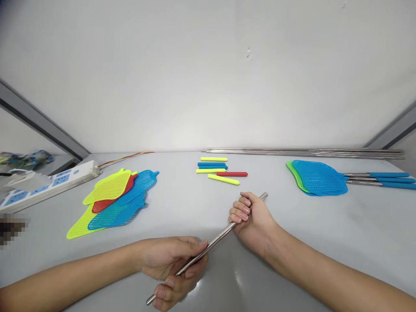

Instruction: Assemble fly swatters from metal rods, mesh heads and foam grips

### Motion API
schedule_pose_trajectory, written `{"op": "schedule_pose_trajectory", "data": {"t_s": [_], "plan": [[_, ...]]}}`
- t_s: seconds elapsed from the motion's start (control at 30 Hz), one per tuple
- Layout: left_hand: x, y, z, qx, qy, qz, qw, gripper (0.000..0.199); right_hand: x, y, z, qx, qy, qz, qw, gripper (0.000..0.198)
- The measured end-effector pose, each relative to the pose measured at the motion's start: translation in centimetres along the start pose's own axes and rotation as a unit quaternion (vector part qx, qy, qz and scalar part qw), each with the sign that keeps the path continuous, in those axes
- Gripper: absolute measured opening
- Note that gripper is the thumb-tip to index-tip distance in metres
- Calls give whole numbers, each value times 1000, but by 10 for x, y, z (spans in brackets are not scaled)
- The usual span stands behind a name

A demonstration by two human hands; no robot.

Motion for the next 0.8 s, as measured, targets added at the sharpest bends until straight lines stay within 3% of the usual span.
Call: {"op": "schedule_pose_trajectory", "data": {"t_s": [0.4,0.8], "plan": [[1,-1,-2,-33,-26,-23,999,40,-14,-2,27,54,-45,-18,997,32],[4,-4,-2,-7,-58,-21,998,40,-20,-6,45,82,-51,2,995,30]]}}
Point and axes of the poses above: each hand's wrist, its own y-axis towards the middle knuckle, its own x-axis out of the back of the hand, z = x × y, the point moved 6 cm from there along y, towards the middle knuckle, and after that the axes turned 3 degrees about z, right-handed, at the moved point
